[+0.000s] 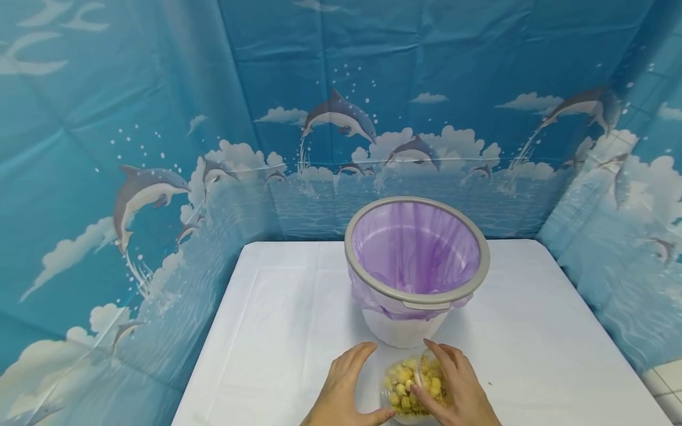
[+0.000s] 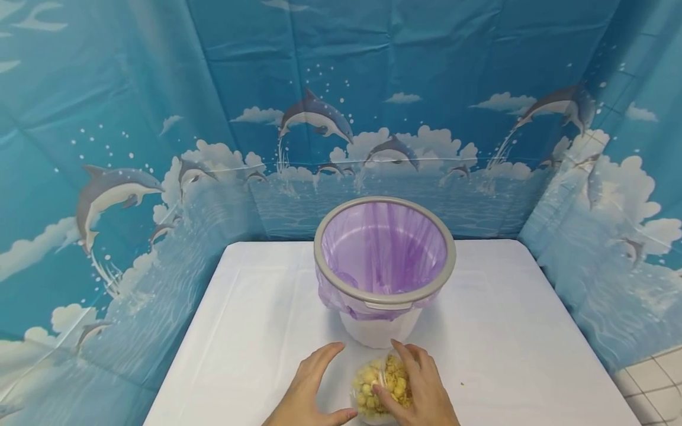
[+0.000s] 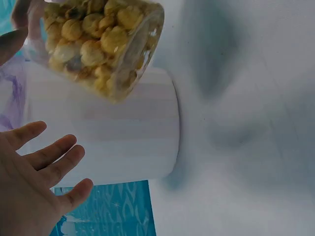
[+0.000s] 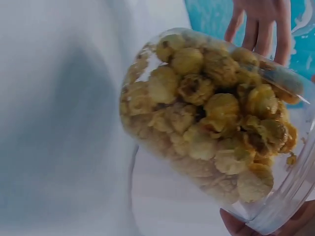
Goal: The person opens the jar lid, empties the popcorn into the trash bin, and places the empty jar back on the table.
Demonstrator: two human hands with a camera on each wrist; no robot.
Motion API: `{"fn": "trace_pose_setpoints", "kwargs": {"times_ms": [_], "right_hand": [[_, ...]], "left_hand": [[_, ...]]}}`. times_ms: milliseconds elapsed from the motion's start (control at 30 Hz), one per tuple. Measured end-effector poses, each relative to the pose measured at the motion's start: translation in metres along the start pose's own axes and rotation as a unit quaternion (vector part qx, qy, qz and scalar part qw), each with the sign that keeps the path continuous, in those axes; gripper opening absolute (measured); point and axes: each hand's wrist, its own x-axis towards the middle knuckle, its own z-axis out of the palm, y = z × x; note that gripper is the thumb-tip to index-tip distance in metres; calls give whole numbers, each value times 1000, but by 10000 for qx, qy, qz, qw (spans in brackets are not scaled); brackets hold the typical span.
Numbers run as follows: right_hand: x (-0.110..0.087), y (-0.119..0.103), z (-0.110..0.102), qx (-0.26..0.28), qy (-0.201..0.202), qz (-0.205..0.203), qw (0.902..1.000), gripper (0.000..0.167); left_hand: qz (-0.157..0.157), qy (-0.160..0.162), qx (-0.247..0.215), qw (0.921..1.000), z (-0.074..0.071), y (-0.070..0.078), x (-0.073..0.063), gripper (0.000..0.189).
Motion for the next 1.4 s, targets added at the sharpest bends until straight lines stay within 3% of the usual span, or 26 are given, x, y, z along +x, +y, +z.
{"fn": "trace_pose_setpoints", "kwargs": {"times_ms": [133,300,500,667,833,967,1200,1400], "right_hand": [[8,-20,-1,515,69,91,9986,80],[19,-39,-1,1012,95,72,9948,75],[26,-57,1,1173,170,97,9929,72],[32,-66,2,1192,231,-121,9925,73],[37,-66,2,1125,206,-553,9919,78],[42,-61,3,1353,337,-945,9857,80],[48,-52,4,1887,620,-1597,9670,73],[47,-47,6,2029,578,-1762,9615,70]], "left_hand": [[629,19,609,9962,-1,6,8,105],[830,21,846,9930,-7,11,13,110],[1088,611,1344,9830,-17,17,16,123],[1372,907,1274,9781,-29,19,19,123],[1437,770,1149,9799,-43,19,25,116],[1462,626,1230,9796,-50,18,32,116],[1580,421,1231,9788,-53,17,40,115],[1588,215,926,9827,-53,16,41,115]]}}
